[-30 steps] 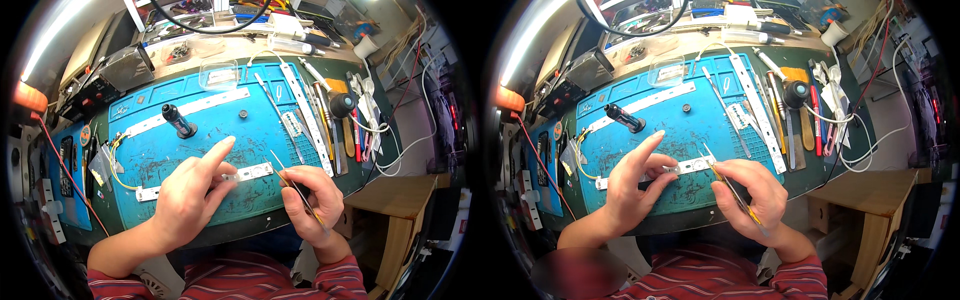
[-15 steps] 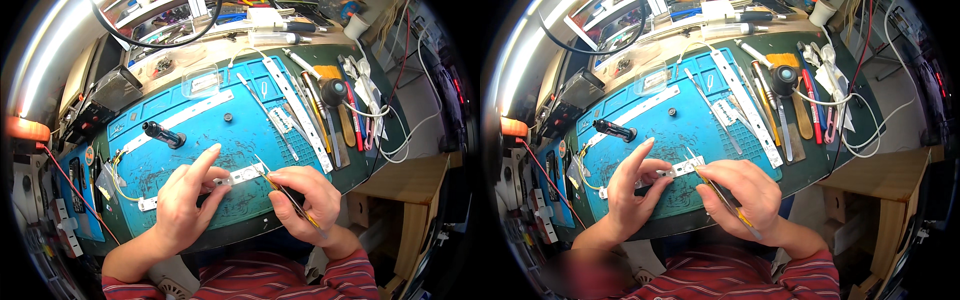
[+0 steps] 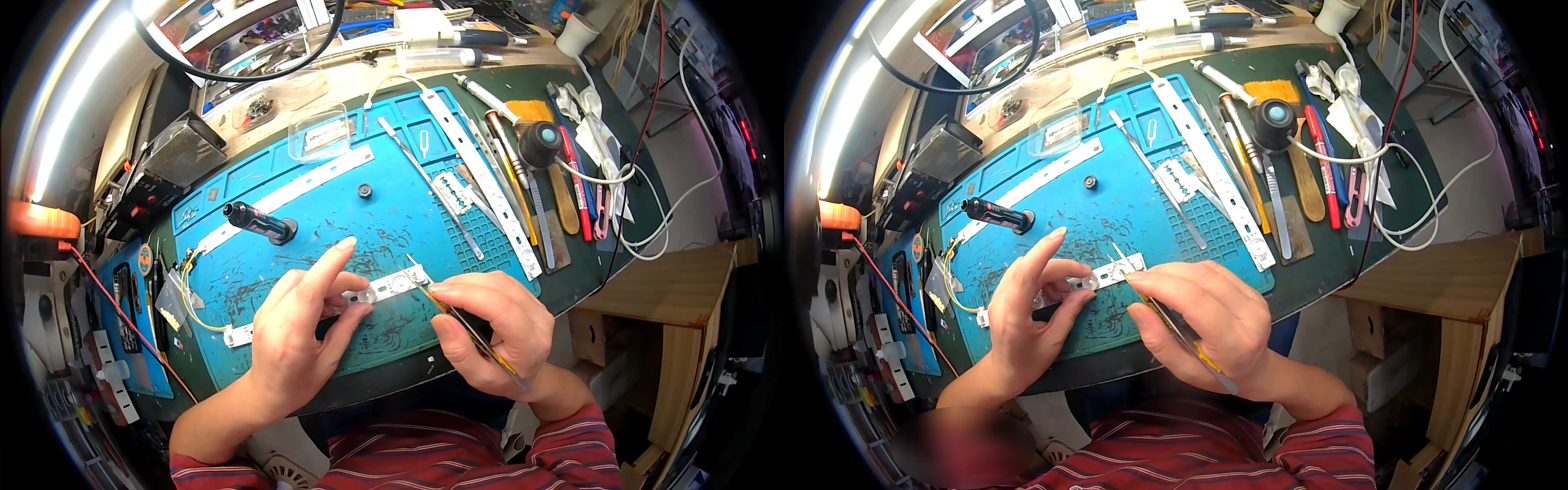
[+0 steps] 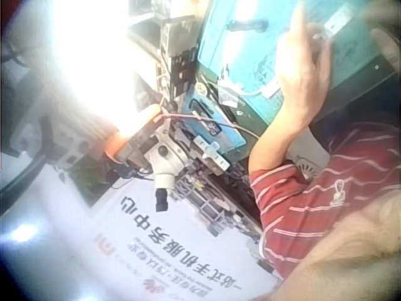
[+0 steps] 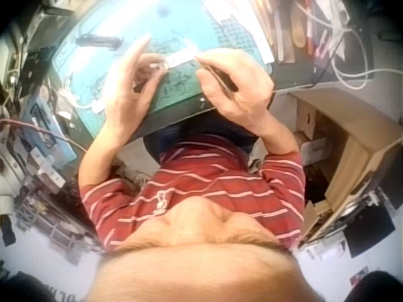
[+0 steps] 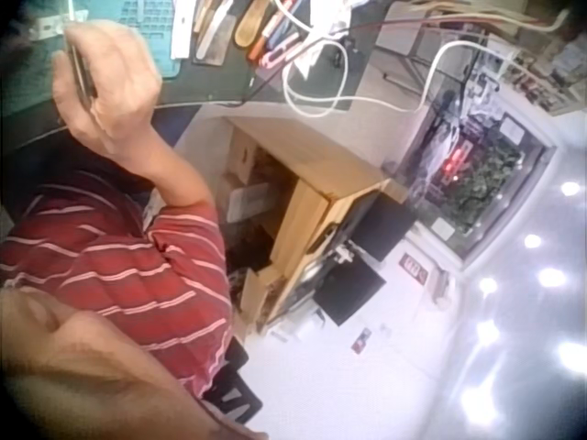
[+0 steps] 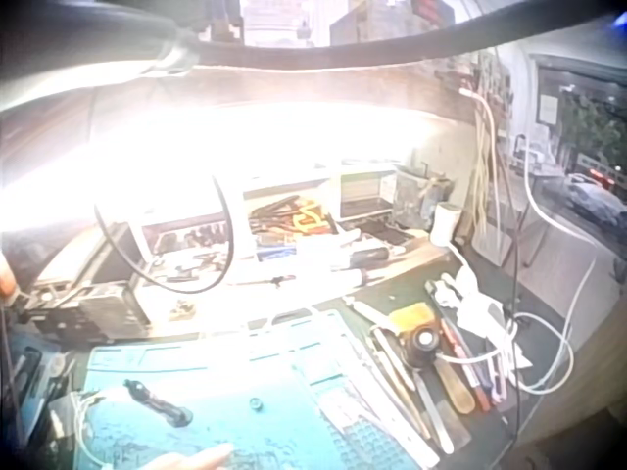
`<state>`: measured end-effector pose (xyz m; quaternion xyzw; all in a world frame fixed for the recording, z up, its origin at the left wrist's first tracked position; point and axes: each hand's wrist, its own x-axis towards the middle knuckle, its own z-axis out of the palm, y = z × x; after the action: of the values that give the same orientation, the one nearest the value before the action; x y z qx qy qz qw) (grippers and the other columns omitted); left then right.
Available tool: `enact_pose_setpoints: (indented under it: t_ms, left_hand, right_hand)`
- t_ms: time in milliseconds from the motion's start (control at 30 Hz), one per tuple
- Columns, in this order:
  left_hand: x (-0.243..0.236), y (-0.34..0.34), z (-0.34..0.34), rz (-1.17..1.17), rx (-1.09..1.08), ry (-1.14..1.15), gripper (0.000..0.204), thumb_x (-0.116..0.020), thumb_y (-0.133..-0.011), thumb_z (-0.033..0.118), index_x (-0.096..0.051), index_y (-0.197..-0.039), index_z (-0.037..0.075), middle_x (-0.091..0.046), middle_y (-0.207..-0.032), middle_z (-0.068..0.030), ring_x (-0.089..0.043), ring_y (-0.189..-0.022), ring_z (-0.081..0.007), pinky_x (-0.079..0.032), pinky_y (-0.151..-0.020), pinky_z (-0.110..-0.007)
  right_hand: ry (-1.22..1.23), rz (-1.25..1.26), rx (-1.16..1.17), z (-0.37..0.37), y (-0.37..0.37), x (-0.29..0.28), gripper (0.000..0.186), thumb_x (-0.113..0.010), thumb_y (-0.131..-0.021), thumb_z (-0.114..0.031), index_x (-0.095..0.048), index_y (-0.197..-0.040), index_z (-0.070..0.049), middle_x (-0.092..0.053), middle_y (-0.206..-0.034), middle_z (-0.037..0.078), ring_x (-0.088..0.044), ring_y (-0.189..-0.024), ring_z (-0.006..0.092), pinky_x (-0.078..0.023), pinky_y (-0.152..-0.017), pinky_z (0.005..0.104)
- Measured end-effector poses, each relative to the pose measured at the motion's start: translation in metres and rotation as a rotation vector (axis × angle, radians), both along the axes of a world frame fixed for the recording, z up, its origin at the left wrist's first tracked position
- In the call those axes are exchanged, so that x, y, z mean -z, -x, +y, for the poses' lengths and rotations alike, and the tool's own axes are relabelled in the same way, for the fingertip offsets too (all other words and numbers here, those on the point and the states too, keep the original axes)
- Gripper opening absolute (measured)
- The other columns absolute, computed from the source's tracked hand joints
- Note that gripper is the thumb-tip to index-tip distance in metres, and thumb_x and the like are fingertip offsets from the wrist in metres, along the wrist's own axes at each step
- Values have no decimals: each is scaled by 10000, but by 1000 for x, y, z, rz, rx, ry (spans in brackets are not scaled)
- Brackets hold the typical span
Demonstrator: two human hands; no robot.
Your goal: The person tests an LED strip by connecting it to a power source and using a multimeter to check continuity. They also handle a small cylindrical component and a UV light, then retrieve a small part from a storage box.
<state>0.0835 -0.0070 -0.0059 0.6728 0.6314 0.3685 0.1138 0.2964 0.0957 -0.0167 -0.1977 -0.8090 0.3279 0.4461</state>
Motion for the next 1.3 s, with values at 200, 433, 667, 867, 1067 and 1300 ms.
enact_pose_setpoints:
  t_ms: [200,433,667,867,1067,1300]
  left_hand:
    - [0,0,0,6,-5,8,734,-819,-791,-65,-529,-1463,-16,-758,-1003,-80,-617,-756,-184,-554,-670,-300]
    - [-3,-1,0,17,-3,27,739,-823,-790,-61,-531,-1466,-5,-754,-1035,-75,-614,-774,-184,-553,-692,-302]
    - [-4,-1,-2,-6,-14,51,745,-828,-788,-58,-532,-1469,7,-742,-1056,-87,-619,-788,-190,-556,-696,-304]
    - [-2,4,-5,35,21,-12,634,-808,-801,-68,-602,-1394,15,-740,-1037,-96,-655,-829,-226,-557,-709,-319]
    - [-5,7,-12,126,75,-130,568,-759,-822,-104,-628,-1365,-1,-755,-1030,-98,-684,-858,-266,-569,-754,-359]
    - [-1,4,-13,196,106,-189,578,-736,-828,-121,-605,-1385,-40,-778,-1053,-105,-708,-870,-254,-583,-742,-355]
  right_hand:
    - [3,-30,-16,-1,-2,-1,259,-785,-875,-26,-706,-1114,33,-758,-985,171,-749,-854,279,-595,-753,346]
    - [-5,-20,-13,-1,-2,-1,255,-783,-878,-28,-705,-1113,32,-758,-982,169,-750,-847,276,-596,-747,346]
    - [-5,5,15,-1,0,0,298,-812,-819,9,-727,-1105,11,-749,-987,140,-730,-793,265,-581,-679,328]
    - [107,-40,4,2,-5,-5,305,-828,-821,8,-725,-1107,-20,-723,-954,111,-703,-777,264,-551,-655,348]
    - [-389,-318,152,31,-10,-9,340,-740,-781,-2,-729,-1118,-47,-699,-992,88,-676,-892,279,-536,-759,401]
    - [-311,-306,109,33,-23,-11,261,-736,-797,23,-709,-1048,-44,-695,-1007,101,-687,-873,310,-553,-753,409]
